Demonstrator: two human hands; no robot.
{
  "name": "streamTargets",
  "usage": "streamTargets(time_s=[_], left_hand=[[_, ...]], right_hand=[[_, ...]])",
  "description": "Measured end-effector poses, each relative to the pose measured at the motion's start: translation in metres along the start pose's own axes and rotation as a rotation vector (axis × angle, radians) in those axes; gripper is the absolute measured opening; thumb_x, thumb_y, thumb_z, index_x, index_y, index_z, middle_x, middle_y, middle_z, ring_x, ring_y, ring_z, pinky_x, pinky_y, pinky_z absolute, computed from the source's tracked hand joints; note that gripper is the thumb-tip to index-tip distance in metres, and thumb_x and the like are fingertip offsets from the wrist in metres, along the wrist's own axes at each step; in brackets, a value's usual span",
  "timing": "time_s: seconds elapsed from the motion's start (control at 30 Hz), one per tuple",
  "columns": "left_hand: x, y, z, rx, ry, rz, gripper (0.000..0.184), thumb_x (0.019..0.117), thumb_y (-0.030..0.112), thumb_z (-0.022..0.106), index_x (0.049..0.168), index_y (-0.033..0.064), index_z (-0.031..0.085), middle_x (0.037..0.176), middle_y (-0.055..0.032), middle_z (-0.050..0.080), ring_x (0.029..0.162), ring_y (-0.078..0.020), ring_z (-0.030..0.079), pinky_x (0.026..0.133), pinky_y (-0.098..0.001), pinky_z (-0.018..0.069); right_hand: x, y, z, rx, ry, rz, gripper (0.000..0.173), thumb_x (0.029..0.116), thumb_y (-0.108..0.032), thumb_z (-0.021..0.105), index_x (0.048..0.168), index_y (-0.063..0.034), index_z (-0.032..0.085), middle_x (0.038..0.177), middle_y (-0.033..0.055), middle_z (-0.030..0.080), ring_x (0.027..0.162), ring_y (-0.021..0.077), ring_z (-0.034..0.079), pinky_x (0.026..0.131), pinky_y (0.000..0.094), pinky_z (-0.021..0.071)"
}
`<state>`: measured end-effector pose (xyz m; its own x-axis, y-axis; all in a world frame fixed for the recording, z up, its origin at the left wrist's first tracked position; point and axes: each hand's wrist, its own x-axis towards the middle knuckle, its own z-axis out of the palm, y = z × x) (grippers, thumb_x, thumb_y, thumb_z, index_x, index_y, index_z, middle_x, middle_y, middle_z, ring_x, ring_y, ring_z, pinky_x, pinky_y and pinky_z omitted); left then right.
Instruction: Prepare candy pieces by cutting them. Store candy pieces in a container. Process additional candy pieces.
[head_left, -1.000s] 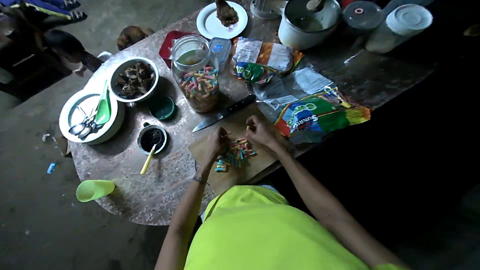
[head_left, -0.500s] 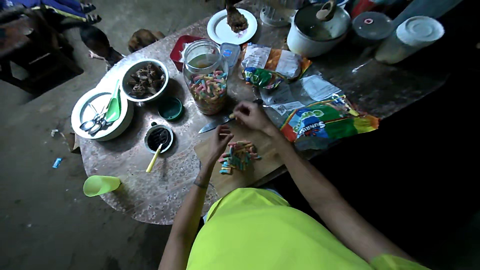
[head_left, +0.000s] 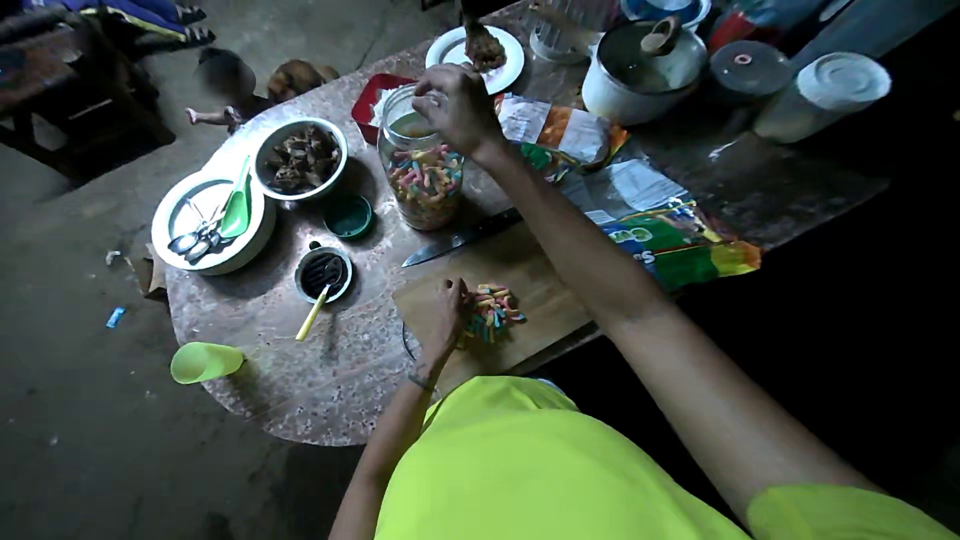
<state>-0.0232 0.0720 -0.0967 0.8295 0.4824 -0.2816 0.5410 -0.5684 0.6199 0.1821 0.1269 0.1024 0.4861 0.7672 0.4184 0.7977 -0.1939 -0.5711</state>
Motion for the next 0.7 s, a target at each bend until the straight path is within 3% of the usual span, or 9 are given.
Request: streamTargets(time_s=[0.03, 0.1, 0.17, 0.27, 0.37, 0.43, 0.53, 0.63, 0.7], left_hand=[[-0.002, 0.003, -0.003, -0.006, -0.014, -0.007, 0.032, 0.0993, 0.024, 0.066, 0.118, -0.0025, 0.067, 0.121, -0.0256, 0.065, 0.113, -0.0407, 0.064, 0.099, -0.0537, 0.0504], [-0.001, 0.004, -0.006, -0.005, -0.043, -0.024, 0.032, 0.0981, 0.022, 0.067, 0.117, -0.0034, 0.066, 0.116, -0.0252, 0.067, 0.111, -0.0406, 0.065, 0.096, -0.0552, 0.0508], [0.006, -0.005, -0.005, -0.028, -0.071, -0.037, 0.032, 0.0962, 0.027, 0.069, 0.114, -0.0006, 0.067, 0.107, -0.0216, 0.070, 0.104, -0.0380, 0.068, 0.091, -0.0565, 0.0534], [0.009, -0.016, -0.023, -0.223, -0.105, -0.008, 0.031, 0.0957, 0.022, 0.072, 0.111, -0.0045, 0.067, 0.098, -0.0216, 0.070, 0.092, -0.0343, 0.069, 0.086, -0.0546, 0.0547], [0.001, -0.021, -0.044, -0.531, -0.069, -0.004, 0.020, 0.0963, 0.014, 0.070, 0.105, -0.0028, 0.063, 0.088, -0.0113, 0.064, 0.074, -0.0156, 0.061, 0.071, -0.0352, 0.0543], [-0.001, -0.028, -0.050, -0.737, -0.064, -0.037, 0.012, 0.0992, 0.010, 0.063, 0.108, 0.0012, 0.061, 0.093, -0.0052, 0.062, 0.078, -0.0079, 0.058, 0.072, -0.0278, 0.0527], [0.002, -0.032, -0.051, -1.023, -0.025, -0.147, 0.005, 0.1039, 0.008, 0.055, 0.109, 0.0062, 0.056, 0.097, -0.0028, 0.066, 0.081, -0.0084, 0.066, 0.074, -0.0270, 0.0582], [0.002, -0.040, -0.048, -1.138, 0.022, -0.176, 0.014, 0.1051, 0.009, 0.054, 0.119, 0.0067, 0.053, 0.103, -0.0047, 0.065, 0.082, -0.0125, 0.068, 0.075, -0.0304, 0.0601], [-0.002, -0.046, -0.049, -1.138, 0.036, -0.168, 0.024, 0.1044, 0.008, 0.055, 0.128, 0.0044, 0.052, 0.110, -0.0067, 0.064, 0.087, -0.0135, 0.068, 0.079, -0.0317, 0.0597]], right_hand=[[-0.014, 0.000, 0.002, -0.006, 0.092, -0.025, 0.026, 0.1022, -0.019, 0.059, 0.117, -0.0030, 0.074, 0.132, 0.0179, 0.067, 0.127, 0.0334, 0.060, 0.112, 0.0463, 0.0425], [-0.051, 0.005, 0.011, 0.009, 0.265, -0.069, 0.022, 0.1002, -0.014, 0.060, 0.112, -0.0025, 0.075, 0.123, 0.0193, 0.069, 0.119, 0.0343, 0.063, 0.106, 0.0465, 0.0462], [-0.096, 0.015, 0.022, 0.042, 0.268, -0.034, 0.019, 0.0980, -0.012, 0.063, 0.109, -0.0017, 0.075, 0.118, 0.0200, 0.069, 0.113, 0.0352, 0.064, 0.101, 0.0470, 0.0502], [-0.164, 0.031, 0.027, 0.120, 0.016, 0.173, 0.018, 0.1003, -0.008, 0.061, 0.114, -0.0010, 0.071, 0.120, 0.0205, 0.067, 0.118, 0.0367, 0.062, 0.105, 0.0514, 0.0483], [-0.206, 0.045, 0.028, 0.145, -0.143, 0.315, 0.017, 0.0993, -0.005, 0.063, 0.112, 0.0009, 0.072, 0.113, 0.0221, 0.071, 0.109, 0.0387, 0.067, 0.099, 0.0557, 0.0520], [-0.227, 0.049, 0.036, 0.126, -0.283, 0.345, 0.013, 0.0978, -0.007, 0.067, 0.107, -0.0015, 0.074, 0.110, 0.0199, 0.072, 0.108, 0.0395, 0.067, 0.098, 0.0581, 0.0521], [-0.238, 0.041, 0.060, 0.044, -0.515, 0.332, 0.015, 0.0969, -0.012, 0.068, 0.104, -0.0013, 0.077, 0.107, 0.0199, 0.073, 0.114, 0.0419, 0.063, 0.103, 0.0593, 0.0473], [-0.239, 0.026, 0.084, -0.088, -0.720, 0.330, 0.025, 0.1009, -0.016, 0.063, 0.121, -0.0065, 0.074, 0.118, 0.0191, 0.072, 0.126, 0.0413, 0.057, 0.114, 0.0581, 0.0360], [-0.238, 0.017, 0.095, -0.110, -0.778, 0.338, 0.027, 0.0987, -0.014, 0.065, 0.124, -0.0066, 0.072, 0.118, 0.0192, 0.072, 0.126, 0.0415, 0.057, 0.115, 0.0589, 0.0335]])
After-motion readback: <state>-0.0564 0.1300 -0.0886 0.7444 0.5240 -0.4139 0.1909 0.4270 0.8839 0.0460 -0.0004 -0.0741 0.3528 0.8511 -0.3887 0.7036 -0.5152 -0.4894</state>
